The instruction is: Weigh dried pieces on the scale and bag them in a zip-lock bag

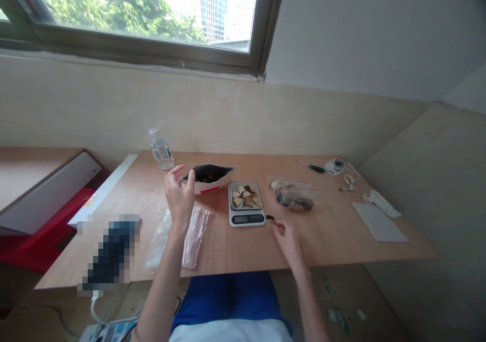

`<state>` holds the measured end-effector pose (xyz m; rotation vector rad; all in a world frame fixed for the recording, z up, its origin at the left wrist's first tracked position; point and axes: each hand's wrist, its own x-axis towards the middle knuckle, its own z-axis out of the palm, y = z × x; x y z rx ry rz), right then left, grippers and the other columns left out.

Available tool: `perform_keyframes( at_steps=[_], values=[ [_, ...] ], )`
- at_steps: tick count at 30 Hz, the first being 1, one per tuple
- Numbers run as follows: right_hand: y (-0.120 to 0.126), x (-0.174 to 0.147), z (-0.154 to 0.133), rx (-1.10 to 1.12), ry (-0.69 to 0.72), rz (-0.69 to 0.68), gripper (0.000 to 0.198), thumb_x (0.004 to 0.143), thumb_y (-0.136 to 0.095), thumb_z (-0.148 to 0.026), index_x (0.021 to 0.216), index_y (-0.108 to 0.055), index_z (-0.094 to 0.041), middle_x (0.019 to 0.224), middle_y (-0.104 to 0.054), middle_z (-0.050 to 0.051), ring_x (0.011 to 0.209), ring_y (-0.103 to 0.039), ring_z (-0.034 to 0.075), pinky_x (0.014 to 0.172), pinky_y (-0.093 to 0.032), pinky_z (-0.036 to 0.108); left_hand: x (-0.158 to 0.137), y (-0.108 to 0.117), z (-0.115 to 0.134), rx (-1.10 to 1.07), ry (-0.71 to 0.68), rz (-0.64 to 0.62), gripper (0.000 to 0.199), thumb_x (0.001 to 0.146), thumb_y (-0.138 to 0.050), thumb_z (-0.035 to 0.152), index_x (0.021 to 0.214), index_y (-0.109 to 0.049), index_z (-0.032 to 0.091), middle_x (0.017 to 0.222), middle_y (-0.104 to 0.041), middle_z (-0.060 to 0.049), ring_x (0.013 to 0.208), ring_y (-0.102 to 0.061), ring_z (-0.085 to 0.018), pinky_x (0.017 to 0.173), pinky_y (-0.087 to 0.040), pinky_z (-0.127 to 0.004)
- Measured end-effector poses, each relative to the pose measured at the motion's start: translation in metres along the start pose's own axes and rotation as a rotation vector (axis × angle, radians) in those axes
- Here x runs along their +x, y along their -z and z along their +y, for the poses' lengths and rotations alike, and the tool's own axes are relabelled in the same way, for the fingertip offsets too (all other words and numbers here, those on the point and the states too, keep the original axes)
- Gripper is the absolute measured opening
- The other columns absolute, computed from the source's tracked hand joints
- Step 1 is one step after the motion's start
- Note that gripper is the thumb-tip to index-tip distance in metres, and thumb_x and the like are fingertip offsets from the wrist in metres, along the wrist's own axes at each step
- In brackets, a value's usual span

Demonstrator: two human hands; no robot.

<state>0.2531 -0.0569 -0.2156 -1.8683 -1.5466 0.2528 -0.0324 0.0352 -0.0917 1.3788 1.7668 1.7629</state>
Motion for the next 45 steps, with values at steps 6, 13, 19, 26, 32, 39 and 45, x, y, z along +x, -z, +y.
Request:
perform_keyframes(
  at_steps=[6,13,19,26,32,39,45],
  values=[
    [-0.020,0.014,0.018,-0.087,0.007,0.101,0.032,0.085,-0.046,-0.040,0.094,-0.063,-0.014,0.094,-0.063,0.016,0.092,-0.058,0.029,0.081,-0.045,0.041,-0.013,-0.002,0.003,-0.142,0.030,0.043,0.042,0.084,-0.054,0.035,0.121,-0.042,0.018,0.132,-0.042,-0.014,0.128,-0.041,-0.025,0.104,-0.036,-0.042],
    [-0.046,0.050,-0.021,-0.117,0.203,0.066,0.025,0.085,-0.051,-0.033,0.100,-0.061,-0.015,0.095,-0.058,0.012,0.093,-0.054,0.027,0.082,-0.043,0.040,-0.056,0.010,-0.020,0.039,0.014,-0.032,0.034,0.085,-0.050,0.030,0.115,-0.045,0.017,0.128,-0.046,-0.015,0.122,-0.046,-0.026,0.099,-0.040,-0.046],
    [-0.053,0.058,-0.026,-0.112,0.170,0.081,0.021,0.086,-0.049,-0.031,0.081,-0.064,-0.017,0.086,-0.058,0.010,0.085,-0.054,0.026,0.078,-0.042,0.037,-0.090,0.030,-0.062,0.156,0.036,-0.162,0.028,0.085,-0.045,0.032,0.108,-0.049,0.016,0.114,-0.053,-0.013,0.115,-0.049,-0.028,0.094,-0.042,-0.049],
    [-0.028,0.049,-0.004,-0.033,0.096,0.139,0.030,0.090,-0.041,-0.037,0.083,-0.062,-0.016,0.083,-0.060,0.010,0.078,-0.058,0.022,0.072,-0.045,0.033,-0.108,0.045,-0.084,0.244,0.043,-0.290,0.023,0.084,-0.040,0.030,0.098,-0.053,0.017,0.102,-0.058,-0.011,0.103,-0.054,-0.028,0.091,-0.042,-0.048],
    [-0.018,0.033,0.019,-0.051,0.019,0.241,0.035,0.089,-0.040,-0.039,0.102,-0.058,-0.012,0.096,-0.059,0.017,0.091,-0.056,0.029,0.080,-0.046,0.042,-0.109,0.052,-0.096,0.307,0.013,-0.365,0.023,0.085,-0.038,0.030,0.097,-0.055,0.019,0.100,-0.058,-0.009,0.100,-0.054,-0.027,0.089,-0.042,-0.046],
    [-0.039,0.016,0.028,-0.046,0.225,0.057,0.034,0.088,-0.042,-0.027,0.118,-0.052,-0.016,0.112,-0.057,0.015,0.106,-0.051,0.029,0.089,-0.043,0.047,-0.111,0.057,-0.103,0.360,-0.054,-0.499,0.023,0.084,-0.040,0.030,0.090,-0.060,0.020,0.096,-0.063,-0.009,0.096,-0.057,-0.027,0.087,-0.043,-0.045],
    [-0.034,0.022,0.030,0.085,0.190,0.001,0.028,0.086,-0.042,-0.023,0.105,-0.061,-0.016,0.102,-0.062,0.014,0.099,-0.056,0.026,0.086,-0.046,0.044,-0.110,0.061,-0.108,0.277,-0.005,-0.604,0.029,0.083,-0.042,0.033,0.100,-0.061,0.020,0.108,-0.064,-0.010,0.105,-0.059,-0.025,0.093,-0.044,-0.042]
  ],
)
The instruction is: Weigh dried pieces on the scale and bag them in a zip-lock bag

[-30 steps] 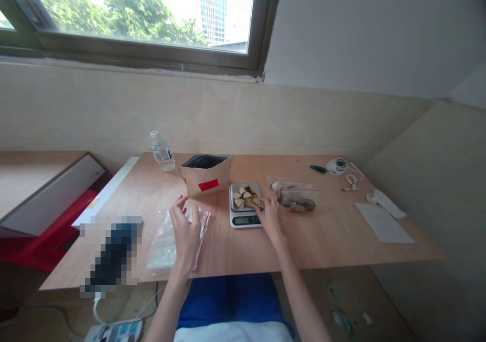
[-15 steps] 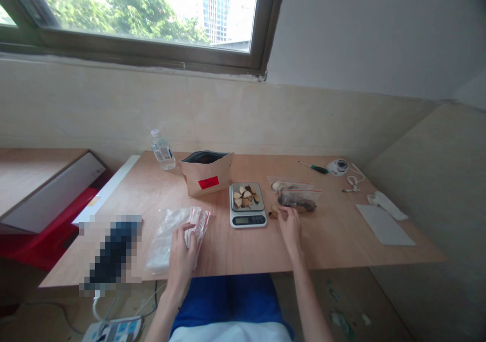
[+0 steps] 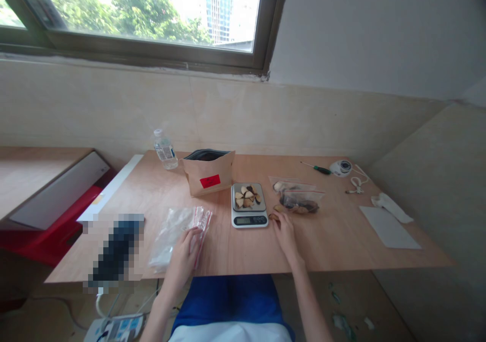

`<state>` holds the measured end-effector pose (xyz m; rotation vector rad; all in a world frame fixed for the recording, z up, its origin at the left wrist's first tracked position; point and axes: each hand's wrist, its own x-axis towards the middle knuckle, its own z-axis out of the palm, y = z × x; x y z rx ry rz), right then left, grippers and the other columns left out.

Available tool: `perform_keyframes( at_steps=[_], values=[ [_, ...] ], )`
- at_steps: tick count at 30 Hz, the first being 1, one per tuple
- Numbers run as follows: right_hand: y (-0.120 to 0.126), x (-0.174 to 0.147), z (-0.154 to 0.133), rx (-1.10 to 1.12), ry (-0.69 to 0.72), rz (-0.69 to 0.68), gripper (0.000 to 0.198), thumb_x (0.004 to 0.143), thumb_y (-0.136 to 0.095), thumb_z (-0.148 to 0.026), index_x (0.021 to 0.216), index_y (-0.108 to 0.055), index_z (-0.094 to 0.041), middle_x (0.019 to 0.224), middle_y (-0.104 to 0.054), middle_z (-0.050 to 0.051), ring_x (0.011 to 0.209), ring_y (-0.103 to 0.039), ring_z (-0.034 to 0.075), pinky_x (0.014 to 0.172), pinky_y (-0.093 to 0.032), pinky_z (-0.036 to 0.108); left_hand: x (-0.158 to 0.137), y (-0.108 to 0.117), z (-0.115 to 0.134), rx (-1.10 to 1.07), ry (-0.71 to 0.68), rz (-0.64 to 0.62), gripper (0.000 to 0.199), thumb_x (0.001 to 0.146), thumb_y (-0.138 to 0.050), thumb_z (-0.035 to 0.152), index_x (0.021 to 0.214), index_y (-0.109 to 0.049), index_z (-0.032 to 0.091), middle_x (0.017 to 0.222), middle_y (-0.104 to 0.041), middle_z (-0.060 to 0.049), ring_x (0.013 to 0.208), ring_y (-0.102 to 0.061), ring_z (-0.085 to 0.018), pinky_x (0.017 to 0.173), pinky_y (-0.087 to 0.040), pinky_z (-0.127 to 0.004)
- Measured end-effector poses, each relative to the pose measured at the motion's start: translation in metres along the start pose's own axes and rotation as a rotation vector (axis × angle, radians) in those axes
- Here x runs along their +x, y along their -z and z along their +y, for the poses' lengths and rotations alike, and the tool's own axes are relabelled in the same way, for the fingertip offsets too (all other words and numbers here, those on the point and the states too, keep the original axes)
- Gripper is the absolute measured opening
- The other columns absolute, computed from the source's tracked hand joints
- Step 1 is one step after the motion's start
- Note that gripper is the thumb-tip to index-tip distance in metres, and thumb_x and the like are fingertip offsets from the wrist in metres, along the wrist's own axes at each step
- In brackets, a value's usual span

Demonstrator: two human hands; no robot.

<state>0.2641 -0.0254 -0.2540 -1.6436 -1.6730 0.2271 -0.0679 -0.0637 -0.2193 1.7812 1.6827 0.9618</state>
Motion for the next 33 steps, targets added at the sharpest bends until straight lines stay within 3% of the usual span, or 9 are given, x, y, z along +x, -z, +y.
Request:
perform_keyframes(
  at_steps=[5,11,18,24,33],
  values=[
    [0.004,0.024,-0.030,0.188,-0.081,0.045,0.026,0.085,-0.046,-0.027,0.104,-0.062,-0.016,0.103,-0.064,0.012,0.094,-0.060,0.023,0.084,-0.049,0.038,0.002,0.003,-0.001,-0.039,0.048,-0.028,0.030,0.084,-0.040,0.033,0.103,-0.059,0.019,0.111,-0.063,-0.011,0.107,-0.058,-0.026,0.094,-0.043,-0.044],
    [-0.013,0.044,-0.051,0.199,-0.030,0.036,0.031,0.087,-0.046,-0.031,0.110,-0.059,-0.016,0.106,-0.065,0.013,0.099,-0.060,0.024,0.087,-0.047,0.040,-0.001,0.005,-0.010,-0.072,0.052,-0.010,0.031,0.085,-0.040,0.031,0.107,-0.057,0.019,0.119,-0.060,-0.012,0.111,-0.057,-0.025,0.094,-0.044,-0.044],
    [-0.003,0.004,-0.033,0.130,-0.070,0.214,0.030,0.090,-0.041,-0.030,0.110,-0.057,-0.016,0.105,-0.060,0.014,0.103,-0.054,0.025,0.091,-0.043,0.044,-0.005,0.003,-0.032,-0.103,0.067,0.074,0.031,0.080,-0.048,0.036,0.103,-0.060,0.019,0.113,-0.060,-0.012,0.097,-0.063,-0.024,0.084,-0.052,-0.040],
    [0.000,-0.035,-0.033,0.133,-0.144,0.177,0.026,0.089,-0.041,-0.026,0.107,-0.058,-0.018,0.101,-0.059,0.013,0.099,-0.054,0.025,0.086,-0.045,0.044,0.008,0.004,-0.028,-0.023,0.045,0.054,0.030,0.075,-0.052,0.042,0.090,-0.064,0.019,0.092,-0.064,-0.010,0.079,-0.066,-0.024,0.075,-0.054,-0.040],
    [-0.012,-0.013,-0.058,0.102,-0.010,0.094,0.031,0.089,-0.038,-0.021,0.113,-0.058,-0.021,0.109,-0.054,0.012,0.106,-0.051,0.025,0.091,-0.043,0.045,0.011,0.005,-0.020,-0.012,0.058,0.087,0.025,0.076,-0.052,0.043,0.077,-0.064,0.020,0.081,-0.064,-0.007,0.070,-0.065,-0.021,0.067,-0.054,-0.036]
  ],
)
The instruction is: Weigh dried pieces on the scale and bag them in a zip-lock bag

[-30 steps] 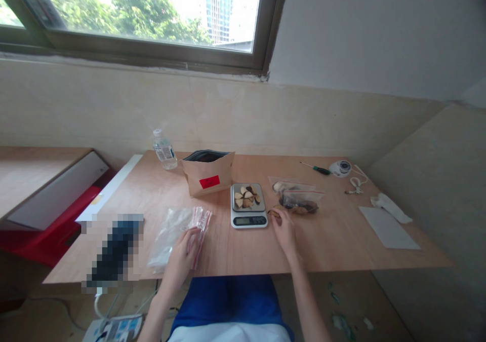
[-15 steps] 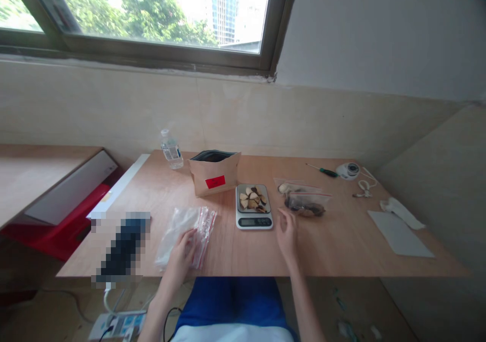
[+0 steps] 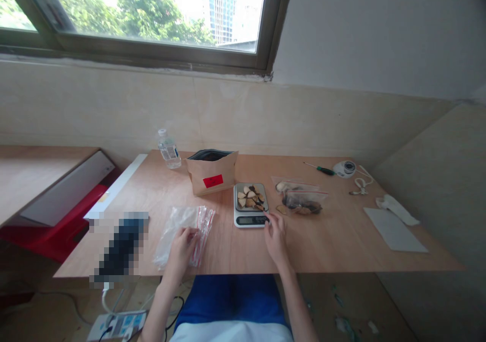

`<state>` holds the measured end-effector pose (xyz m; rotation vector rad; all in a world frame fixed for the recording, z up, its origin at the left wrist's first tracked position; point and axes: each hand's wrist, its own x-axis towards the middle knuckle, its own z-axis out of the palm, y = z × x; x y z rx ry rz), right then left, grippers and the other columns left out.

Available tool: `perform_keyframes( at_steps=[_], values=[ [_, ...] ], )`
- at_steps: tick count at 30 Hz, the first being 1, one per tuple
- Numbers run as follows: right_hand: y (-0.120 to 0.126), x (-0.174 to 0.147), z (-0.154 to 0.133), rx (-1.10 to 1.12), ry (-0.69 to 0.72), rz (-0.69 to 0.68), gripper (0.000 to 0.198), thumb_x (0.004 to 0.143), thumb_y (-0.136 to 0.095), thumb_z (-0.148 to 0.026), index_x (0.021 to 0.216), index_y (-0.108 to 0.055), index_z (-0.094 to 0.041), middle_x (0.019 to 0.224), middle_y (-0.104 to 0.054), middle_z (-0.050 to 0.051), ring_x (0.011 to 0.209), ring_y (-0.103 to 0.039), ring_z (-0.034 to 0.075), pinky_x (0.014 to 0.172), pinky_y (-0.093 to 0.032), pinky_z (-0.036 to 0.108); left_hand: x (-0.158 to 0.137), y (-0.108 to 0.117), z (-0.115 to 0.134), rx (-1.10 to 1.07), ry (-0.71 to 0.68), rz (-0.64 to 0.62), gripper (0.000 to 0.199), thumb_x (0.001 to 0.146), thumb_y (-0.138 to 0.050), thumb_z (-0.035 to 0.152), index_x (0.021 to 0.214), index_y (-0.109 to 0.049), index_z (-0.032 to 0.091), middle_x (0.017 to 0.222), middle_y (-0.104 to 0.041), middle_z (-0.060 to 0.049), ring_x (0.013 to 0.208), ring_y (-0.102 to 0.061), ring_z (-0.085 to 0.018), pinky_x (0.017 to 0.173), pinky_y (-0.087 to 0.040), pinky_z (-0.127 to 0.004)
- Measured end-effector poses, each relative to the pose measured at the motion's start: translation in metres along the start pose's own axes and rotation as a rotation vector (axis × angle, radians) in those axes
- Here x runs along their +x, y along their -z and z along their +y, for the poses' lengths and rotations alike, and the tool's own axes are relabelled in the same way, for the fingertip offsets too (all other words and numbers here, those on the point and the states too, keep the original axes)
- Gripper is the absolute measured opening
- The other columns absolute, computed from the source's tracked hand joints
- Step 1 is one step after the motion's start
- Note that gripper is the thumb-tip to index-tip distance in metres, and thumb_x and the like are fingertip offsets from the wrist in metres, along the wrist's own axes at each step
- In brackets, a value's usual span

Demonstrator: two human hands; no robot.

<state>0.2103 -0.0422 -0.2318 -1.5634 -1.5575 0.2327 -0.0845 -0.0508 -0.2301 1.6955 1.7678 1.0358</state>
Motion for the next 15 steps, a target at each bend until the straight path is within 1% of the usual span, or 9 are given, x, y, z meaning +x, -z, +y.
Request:
perform_keyframes(
  at_steps=[4,7,9,11,13,15],
  values=[
    [-0.004,0.004,-0.001,-0.041,0.024,-0.015,0.033,0.089,-0.039,-0.020,0.116,-0.057,-0.022,0.113,-0.052,0.013,0.110,-0.049,0.026,0.091,-0.042,0.048,-0.001,-0.001,0.004,-0.007,0.020,0.024,0.024,0.075,-0.051,0.041,0.074,-0.065,0.021,0.078,-0.065,-0.007,0.068,-0.066,-0.022,0.064,-0.054,-0.035],
    [-0.005,-0.006,-0.010,-0.021,0.001,-0.028,0.030,0.089,-0.040,-0.020,0.112,-0.059,-0.022,0.112,-0.053,0.012,0.108,-0.050,0.026,0.092,-0.041,0.049,0.000,-0.001,0.004,-0.003,0.029,0.028,0.022,0.074,-0.051,0.037,0.073,-0.066,0.021,0.074,-0.066,-0.007,0.066,-0.065,-0.022,0.063,-0.053,-0.035],
    [-0.006,-0.017,-0.023,0.028,0.001,-0.080,0.028,0.089,-0.039,-0.020,0.107,-0.061,-0.023,0.111,-0.054,0.011,0.107,-0.051,0.025,0.093,-0.041,0.048,0.001,0.000,0.004,-0.002,0.034,0.036,0.022,0.073,-0.051,0.035,0.072,-0.067,0.021,0.074,-0.066,-0.007,0.065,-0.065,-0.022,0.063,-0.052,-0.035],
    [-0.009,-0.029,-0.041,0.108,0.013,-0.169,0.028,0.090,-0.039,-0.020,0.105,-0.062,-0.025,0.111,-0.054,0.010,0.107,-0.052,0.024,0.093,-0.042,0.045,0.001,0.001,0.008,-0.003,0.036,0.045,0.022,0.073,-0.050,0.035,0.074,-0.067,0.021,0.074,-0.067,-0.006,0.064,-0.065,-0.021,0.062,-0.052,-0.035],
    [-0.014,-0.039,-0.062,0.211,0.017,-0.259,0.027,0.091,-0.040,-0.021,0.106,-0.062,-0.027,0.111,-0.055,0.009,0.106,-0.053,0.023,0.094,-0.043,0.043,-0.001,0.004,0.018,-0.018,0.030,0.058,0.023,0.075,-0.051,0.037,0.078,-0.067,0.021,0.076,-0.067,-0.006,0.064,-0.065,-0.021,0.062,-0.052,-0.035],
    [-0.020,-0.044,-0.081,0.330,-0.007,-0.323,0.026,0.091,-0.042,-0.025,0.109,-0.060,-0.026,0.109,-0.058,0.008,0.106,-0.054,0.022,0.093,-0.045,0.040,-0.005,0.006,0.035,-0.062,0.009,0.068,0.024,0.078,-0.051,0.038,0.085,-0.067,0.021,0.080,-0.067,-0.006,0.068,-0.065,-0.020,0.065,-0.053,-0.035]
  ],
)
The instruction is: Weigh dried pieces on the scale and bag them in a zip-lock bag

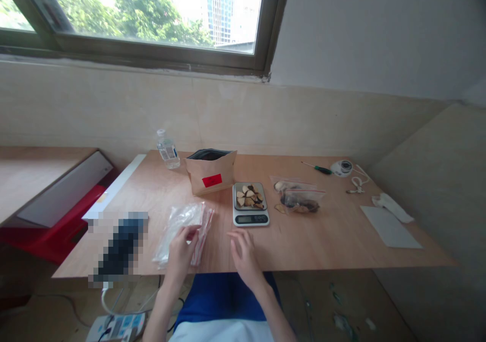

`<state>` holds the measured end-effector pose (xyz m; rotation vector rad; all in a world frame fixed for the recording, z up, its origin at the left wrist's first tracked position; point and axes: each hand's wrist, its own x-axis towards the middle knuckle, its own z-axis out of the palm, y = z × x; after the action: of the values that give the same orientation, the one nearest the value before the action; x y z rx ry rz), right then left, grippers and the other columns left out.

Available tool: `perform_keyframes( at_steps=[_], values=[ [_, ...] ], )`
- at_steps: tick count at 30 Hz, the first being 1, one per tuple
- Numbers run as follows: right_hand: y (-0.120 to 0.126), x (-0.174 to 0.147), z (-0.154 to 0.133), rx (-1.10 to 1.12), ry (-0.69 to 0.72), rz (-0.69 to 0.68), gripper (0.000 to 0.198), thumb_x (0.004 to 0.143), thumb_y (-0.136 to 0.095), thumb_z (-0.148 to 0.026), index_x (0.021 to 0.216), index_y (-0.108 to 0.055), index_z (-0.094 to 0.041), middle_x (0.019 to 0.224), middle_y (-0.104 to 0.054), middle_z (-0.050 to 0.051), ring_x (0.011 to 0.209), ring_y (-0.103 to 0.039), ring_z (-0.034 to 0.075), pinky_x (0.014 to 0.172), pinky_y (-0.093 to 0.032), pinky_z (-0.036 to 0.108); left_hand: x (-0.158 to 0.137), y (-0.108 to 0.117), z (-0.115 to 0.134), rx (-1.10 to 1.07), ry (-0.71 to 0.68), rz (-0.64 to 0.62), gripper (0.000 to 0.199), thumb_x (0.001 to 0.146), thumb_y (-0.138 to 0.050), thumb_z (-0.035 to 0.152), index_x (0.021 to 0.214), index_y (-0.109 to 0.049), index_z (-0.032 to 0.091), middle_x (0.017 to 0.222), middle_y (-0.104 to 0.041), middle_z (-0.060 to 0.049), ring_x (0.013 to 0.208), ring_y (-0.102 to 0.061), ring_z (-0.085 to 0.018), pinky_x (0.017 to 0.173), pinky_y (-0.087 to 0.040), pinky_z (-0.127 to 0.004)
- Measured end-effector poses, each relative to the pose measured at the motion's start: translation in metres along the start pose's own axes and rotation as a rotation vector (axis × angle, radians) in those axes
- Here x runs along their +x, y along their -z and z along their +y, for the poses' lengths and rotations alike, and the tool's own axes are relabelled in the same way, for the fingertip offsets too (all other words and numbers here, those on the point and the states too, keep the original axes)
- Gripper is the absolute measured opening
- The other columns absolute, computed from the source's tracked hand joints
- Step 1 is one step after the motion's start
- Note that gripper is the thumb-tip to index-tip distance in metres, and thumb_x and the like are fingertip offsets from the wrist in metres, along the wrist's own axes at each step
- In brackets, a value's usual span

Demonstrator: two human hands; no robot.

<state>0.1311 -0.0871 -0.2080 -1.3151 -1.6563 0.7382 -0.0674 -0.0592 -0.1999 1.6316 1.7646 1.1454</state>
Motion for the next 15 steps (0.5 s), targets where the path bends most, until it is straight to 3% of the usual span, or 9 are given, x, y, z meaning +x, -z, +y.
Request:
perform_keyframes(
  at_steps=[4,7,11,15],
  values=[
    [-0.017,0.008,-0.023,0.293,-0.124,-0.082,0.029,0.092,-0.044,-0.035,0.116,-0.055,-0.024,0.109,-0.063,0.007,0.098,-0.061,0.019,0.086,-0.050,0.034,-0.015,0.000,0.041,-0.170,-0.055,-0.075,0.029,0.081,-0.055,0.038,0.102,-0.064,0.021,0.085,-0.068,-0.004,0.078,-0.066,-0.020,0.073,-0.054,-0.035],
    [-0.019,0.018,-0.034,0.478,-0.200,-0.102,0.030,0.092,-0.043,-0.042,0.110,-0.056,-0.021,0.103,-0.067,0.006,0.095,-0.064,0.020,0.084,-0.051,0.032,-0.024,-0.006,0.060,-0.277,-0.050,-0.109,0.033,0.081,-0.057,0.038,0.110,-0.062,0.022,0.091,-0.069,-0.005,0.082,-0.067,-0.019,0.076,-0.054,-0.034],
    [-0.013,0.024,-0.038,0.569,-0.230,-0.081,0.031,0.090,-0.046,-0.045,0.101,-0.060,-0.020,0.096,-0.068,0.006,0.089,-0.065,0.020,0.080,-0.052,0.031,-0.029,-0.016,0.066,-0.379,-0.010,-0.118,0.033,0.083,-0.056,0.038,0.111,-0.063,0.022,0.105,-0.067,-0.007,0.090,-0.066,-0.021,0.081,-0.054,-0.035],
    [-0.007,0.023,-0.030,0.565,-0.278,-0.037,0.030,0.087,-0.051,-0.046,0.093,-0.062,-0.018,0.086,-0.068,0.006,0.072,-0.064,0.017,0.067,-0.052,0.028,-0.031,-0.020,0.066,-0.404,-0.001,-0.120,0.030,0.083,-0.056,0.036,0.110,-0.064,0.023,0.105,-0.066,-0.007,0.095,-0.064,-0.021,0.083,-0.052,-0.033]
  ],
)
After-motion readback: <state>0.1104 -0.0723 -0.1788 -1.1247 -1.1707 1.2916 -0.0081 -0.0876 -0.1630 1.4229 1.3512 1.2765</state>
